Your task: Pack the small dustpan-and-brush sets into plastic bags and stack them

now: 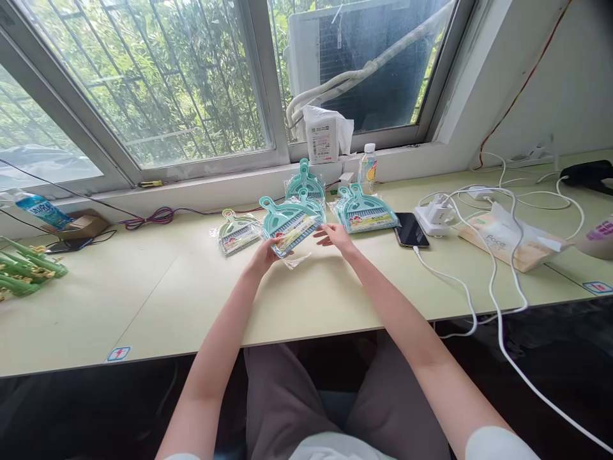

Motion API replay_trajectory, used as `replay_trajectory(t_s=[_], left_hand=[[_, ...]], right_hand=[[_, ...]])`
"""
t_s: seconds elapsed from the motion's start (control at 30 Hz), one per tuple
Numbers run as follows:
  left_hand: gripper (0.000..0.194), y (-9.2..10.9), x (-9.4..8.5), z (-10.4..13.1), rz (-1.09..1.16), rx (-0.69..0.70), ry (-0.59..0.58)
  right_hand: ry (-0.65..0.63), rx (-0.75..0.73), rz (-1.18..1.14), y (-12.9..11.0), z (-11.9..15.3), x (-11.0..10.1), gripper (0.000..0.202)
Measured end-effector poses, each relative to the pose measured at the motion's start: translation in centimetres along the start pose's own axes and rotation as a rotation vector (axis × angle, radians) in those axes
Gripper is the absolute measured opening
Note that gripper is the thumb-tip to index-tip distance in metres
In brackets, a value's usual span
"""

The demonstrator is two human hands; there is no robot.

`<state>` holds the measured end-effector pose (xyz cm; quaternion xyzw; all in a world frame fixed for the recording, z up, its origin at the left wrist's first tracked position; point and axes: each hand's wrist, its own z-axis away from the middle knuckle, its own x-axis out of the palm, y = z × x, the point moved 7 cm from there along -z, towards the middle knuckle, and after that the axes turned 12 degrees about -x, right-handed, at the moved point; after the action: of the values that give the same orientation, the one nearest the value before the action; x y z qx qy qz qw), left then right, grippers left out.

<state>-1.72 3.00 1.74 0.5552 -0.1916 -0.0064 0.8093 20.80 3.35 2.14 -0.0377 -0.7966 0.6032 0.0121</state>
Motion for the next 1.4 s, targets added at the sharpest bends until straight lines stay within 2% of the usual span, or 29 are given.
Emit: replay_trajectory(t_s=[0.07, 0.1, 0.2, 0.27, 0.4, 0.53, 0.73, 0.77, 0.83, 0.9, 1.0, 1.07, 1.13, 1.2, 1.33, 1.4], left_hand=[[0.038, 0.3, -0.9, 0.0, 0.042, 0.018, 0.022], [0.038, 0.4, -1.3, -0.1, 0.052, 0.033, 0.028], [0.038, 0.3, -1.9, -0.4, 0.04, 0.046, 0.016], [0.037, 0.1, -2.0, -0.6, 0.013, 0.035, -0.007], [0.035, -0.5, -1.3, -0.6, -0.081, -0.024, -0.083], [0.04, -1.4, 0.2, -0.2, -0.199, -0.106, -0.198], [0.055, -1.5, 1.1, 0.2, -0.239, -0.102, -0.246], [0.056, -1.5, 1.1, 0.3, -0.245, -0.095, -0.248], [0.059, -1.4, 1.0, 0.5, -0.262, -0.084, -0.247], [0.06, -1.2, 1.0, 0.6, -0.281, -0.076, -0.245], [0.065, -0.8, 1.2, 0.9, -0.301, -0.015, -0.259], [0.071, -0.3, 1.6, 1.2, -0.333, 0.073, -0.266], [0.078, 0.1, 2.0, 1.4, -0.385, 0.162, -0.25], [0.078, 0.3, 2.1, 1.3, -0.432, 0.222, -0.196], [0.047, 0.2, 1.0, -0.1, -0.425, 0.235, 0.008], [0.041, 0.0, 0.4, -0.7, -0.399, 0.212, 0.074]], right_hand=[[0.138, -0.23, 0.18, -1.7, -0.1, -1.4, 0.02], [0.152, -0.35, 0.26, -2.6, -0.1, -1.6, 0.02], [0.033, -0.606, 0.42, -4.2, 0.4, -0.5, 0.037], [-0.01, -0.659, 0.455, -4.4, 0.4, -0.1, 0.034], [0.043, -0.615, 0.355, -3.7, 0.0, -0.4, 0.006], [0.066, -0.567, 0.216, -2.8, -0.2, -0.4, 0.014], [0.145, -0.503, 0.198, -1.8, 0.1, -0.3, 0.019], [0.155, -0.478, 0.178, -1.5, 0.0, -0.3, 0.026], [0.155, -0.365, 0.121, -0.2, -0.3, -0.4, 0.052], [0.087, -0.212, 0.032, 1.4, -0.9, 0.0, 0.066], [0.025, -0.112, -0.115, 2.5, -1.4, 0.3, 0.057], [0.112, -0.114, -0.169, 2.4, -1.6, -0.5, 0.055], [0.208, -0.112, -0.191, 2.2, -1.5, -1.4, 0.056], [0.245, -0.117, -0.205, 1.8, -1.3, -1.7, 0.056], [0.187, -0.147, -0.172, 0.8, -0.9, -1.1, 0.053], [0.153, -0.146, -0.105, 0.3, -0.8, -0.9, 0.051]])
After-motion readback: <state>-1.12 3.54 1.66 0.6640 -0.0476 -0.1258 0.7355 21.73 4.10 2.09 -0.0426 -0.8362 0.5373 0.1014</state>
